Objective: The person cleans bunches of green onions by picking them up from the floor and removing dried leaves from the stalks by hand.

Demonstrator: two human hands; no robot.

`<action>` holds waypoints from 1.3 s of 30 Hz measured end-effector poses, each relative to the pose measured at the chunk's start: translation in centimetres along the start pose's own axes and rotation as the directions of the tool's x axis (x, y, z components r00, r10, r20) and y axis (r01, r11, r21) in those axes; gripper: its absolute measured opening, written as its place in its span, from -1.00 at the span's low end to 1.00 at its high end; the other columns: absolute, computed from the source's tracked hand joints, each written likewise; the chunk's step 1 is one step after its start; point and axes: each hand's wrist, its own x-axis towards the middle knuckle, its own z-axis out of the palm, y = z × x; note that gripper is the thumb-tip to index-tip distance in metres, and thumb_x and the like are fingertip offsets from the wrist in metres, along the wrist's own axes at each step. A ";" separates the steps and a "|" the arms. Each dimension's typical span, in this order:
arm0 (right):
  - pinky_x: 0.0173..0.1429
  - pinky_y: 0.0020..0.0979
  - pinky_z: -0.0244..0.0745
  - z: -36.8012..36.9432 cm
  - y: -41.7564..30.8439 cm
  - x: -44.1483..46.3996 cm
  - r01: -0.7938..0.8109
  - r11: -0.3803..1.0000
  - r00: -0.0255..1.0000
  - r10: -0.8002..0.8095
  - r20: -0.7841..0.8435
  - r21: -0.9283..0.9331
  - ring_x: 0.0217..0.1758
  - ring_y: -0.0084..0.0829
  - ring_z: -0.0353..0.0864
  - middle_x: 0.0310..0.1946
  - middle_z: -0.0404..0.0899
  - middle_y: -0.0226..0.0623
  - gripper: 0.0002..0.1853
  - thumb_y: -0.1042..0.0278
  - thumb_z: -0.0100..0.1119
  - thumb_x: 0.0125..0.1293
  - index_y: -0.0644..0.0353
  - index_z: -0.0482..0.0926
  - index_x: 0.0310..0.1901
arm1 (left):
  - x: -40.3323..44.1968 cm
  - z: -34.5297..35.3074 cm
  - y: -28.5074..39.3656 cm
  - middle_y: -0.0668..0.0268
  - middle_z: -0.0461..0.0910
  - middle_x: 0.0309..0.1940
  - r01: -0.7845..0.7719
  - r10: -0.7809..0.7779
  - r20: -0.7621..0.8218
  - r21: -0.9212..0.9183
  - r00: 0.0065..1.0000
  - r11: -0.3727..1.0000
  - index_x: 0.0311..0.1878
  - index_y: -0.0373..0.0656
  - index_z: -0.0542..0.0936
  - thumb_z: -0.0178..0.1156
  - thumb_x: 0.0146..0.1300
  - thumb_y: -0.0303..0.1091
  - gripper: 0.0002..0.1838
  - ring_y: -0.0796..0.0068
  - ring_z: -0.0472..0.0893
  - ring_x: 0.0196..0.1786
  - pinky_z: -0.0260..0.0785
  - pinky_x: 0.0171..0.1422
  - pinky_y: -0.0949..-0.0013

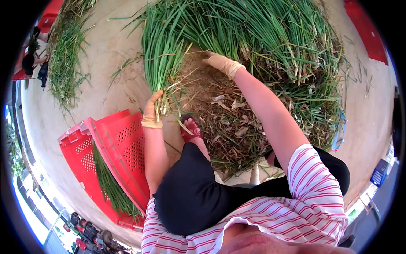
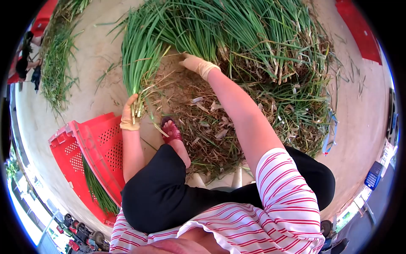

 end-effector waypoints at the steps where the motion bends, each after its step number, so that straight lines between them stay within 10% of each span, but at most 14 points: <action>1: 0.25 -0.40 0.16 -1.6 -0.3 -0.7 -0.039 0.991 0.999 0.041 -0.010 0.127 0.19 -0.25 0.30 0.17 0.30 -0.08 -0.39 0.22 0.00 0.22 0.22 0.11 0.28 | -2.1 0.5 0.0 0.21 0.61 -0.46 -0.082 0.082 -0.036 -0.009 0.996 0.997 -0.22 -0.23 0.54 0.16 0.12 -0.32 -0.79 0.45 0.60 -0.53 0.48 -0.55 0.48; 4: 0.21 -0.40 0.20 -4.3 1.9 -0.7 -0.060 0.884 0.994 0.093 -0.049 0.464 0.19 -0.24 0.30 0.18 0.28 -0.10 -0.44 0.23 -0.03 0.24 0.23 0.17 0.25 | -7.2 -0.5 -0.6 0.24 0.59 -0.49 -0.223 0.218 -0.072 -0.065 0.973 0.973 -0.16 -0.27 0.50 0.14 0.12 -0.31 -0.73 0.46 0.57 -0.57 0.47 -0.59 0.49; 11: 0.29 -0.32 0.11 -1.6 -3.4 -3.6 -0.013 0.935 1.000 0.016 -0.007 0.355 0.27 -0.24 0.20 0.21 0.23 -0.12 -0.29 -0.06 0.07 0.17 0.25 0.18 0.24 | -12.9 1.9 -0.9 0.41 0.26 -0.61 -0.356 0.380 0.144 -0.166 0.914 0.920 0.13 -0.28 0.27 0.11 0.14 -0.21 -0.47 0.60 0.26 -0.66 0.17 -0.72 0.59; 13: 0.35 -0.17 -0.03 -0.5 -8.0 -7.1 0.030 0.752 0.912 -0.291 0.291 0.658 0.30 -0.25 0.17 0.21 0.24 -0.16 -0.22 -0.23 0.03 0.14 0.18 0.17 0.26 | -13.1 2.6 -0.8 0.39 0.34 -0.53 -0.360 0.374 0.190 -0.103 0.908 0.927 0.14 -0.24 0.29 0.12 0.14 -0.23 -0.48 0.63 0.25 -0.64 0.16 -0.67 0.65; 17: 0.31 -0.21 0.09 0.6 -14.9 -13.1 0.196 0.586 0.756 -0.601 0.260 0.786 0.25 -0.24 0.22 0.19 0.25 -0.16 -0.15 -0.25 0.10 0.07 0.23 0.16 0.24 | -13.3 8.9 -1.0 0.29 0.49 -0.42 -0.325 0.323 0.116 -0.006 0.939 0.946 -0.01 -0.30 0.41 0.17 0.08 -0.36 -0.60 0.53 0.52 -0.49 0.45 -0.49 0.53; 20: 0.17 -0.27 0.29 -0.5 -17.9 -16.7 0.228 0.430 0.831 -0.553 0.055 0.873 0.07 -0.34 0.38 0.01 0.41 -0.22 -0.35 -0.06 0.20 0.08 0.22 0.32 0.11 | -12.7 12.5 -1.8 0.26 0.52 -0.25 -0.225 0.205 0.093 0.400 0.974 0.888 0.03 -0.21 0.41 0.23 0.05 -0.36 -0.56 0.56 0.51 -0.40 0.39 -0.43 0.58; 22: -0.18 -0.38 0.52 -2.0 -18.4 -19.6 0.076 0.154 0.915 -0.403 -0.007 0.985 -0.33 -0.47 0.55 -0.34 0.56 -0.36 -0.66 0.14 0.23 0.11 0.17 0.49 -0.17 | -12.4 14.4 -2.2 0.33 0.53 -0.24 -0.392 0.145 0.384 0.711 0.912 0.583 0.01 -0.20 0.43 0.30 -0.02 -0.41 -0.53 0.60 0.51 -0.29 0.39 -0.28 0.55; 27: -0.31 -0.44 0.51 -4.3 -18.0 -25.9 0.387 0.184 0.890 -0.333 -0.312 0.904 -0.43 -0.48 0.54 -0.43 0.53 -0.38 -0.78 0.34 0.23 0.09 0.21 0.49 -0.24 | -15.7 20.3 -1.7 0.24 0.42 0.02 -0.363 -0.212 0.343 0.930 0.915 -0.062 0.20 -0.23 0.26 0.42 -0.13 -0.25 -0.20 0.44 0.36 0.07 0.17 0.19 0.42; 32: -0.22 -0.47 0.47 -3.6 -19.9 -32.0 0.565 0.238 0.771 -0.495 -0.402 0.790 -0.27 -0.52 0.50 -0.31 0.51 -0.37 -0.75 0.43 0.24 0.04 0.22 0.49 -0.20 | -19.1 25.4 0.2 0.29 0.34 0.08 -0.338 -0.114 0.327 0.935 0.938 -0.104 0.26 -0.21 0.12 0.40 -0.10 -0.14 -0.09 0.45 0.34 0.09 0.20 0.16 0.43; 35: -0.07 -0.50 0.40 -2.2 -20.7 -34.3 0.644 0.349 0.727 -0.557 -0.402 0.681 -0.22 -0.52 0.50 -0.25 0.53 -0.37 -0.65 0.45 0.26 -0.03 0.25 0.49 -0.14 | -20.9 28.5 -0.7 0.34 0.38 -0.03 -0.650 0.051 0.652 0.743 0.757 0.160 0.23 -0.17 0.18 0.40 -0.09 -0.15 -0.16 0.50 0.37 0.02 0.25 0.09 0.44; 39: -0.01 -0.43 0.38 1.0 -18.1 -31.5 0.797 0.479 0.603 -0.591 -0.537 0.368 -0.12 -0.44 0.46 -0.13 0.48 -0.30 -0.40 0.37 0.31 -0.05 0.28 0.32 0.06 | -16.8 27.1 -3.1 0.34 0.42 -0.08 -0.841 0.384 0.752 0.516 0.536 0.163 0.12 -0.20 0.28 0.48 -0.20 -0.26 -0.21 0.49 0.42 -0.06 0.32 0.03 0.38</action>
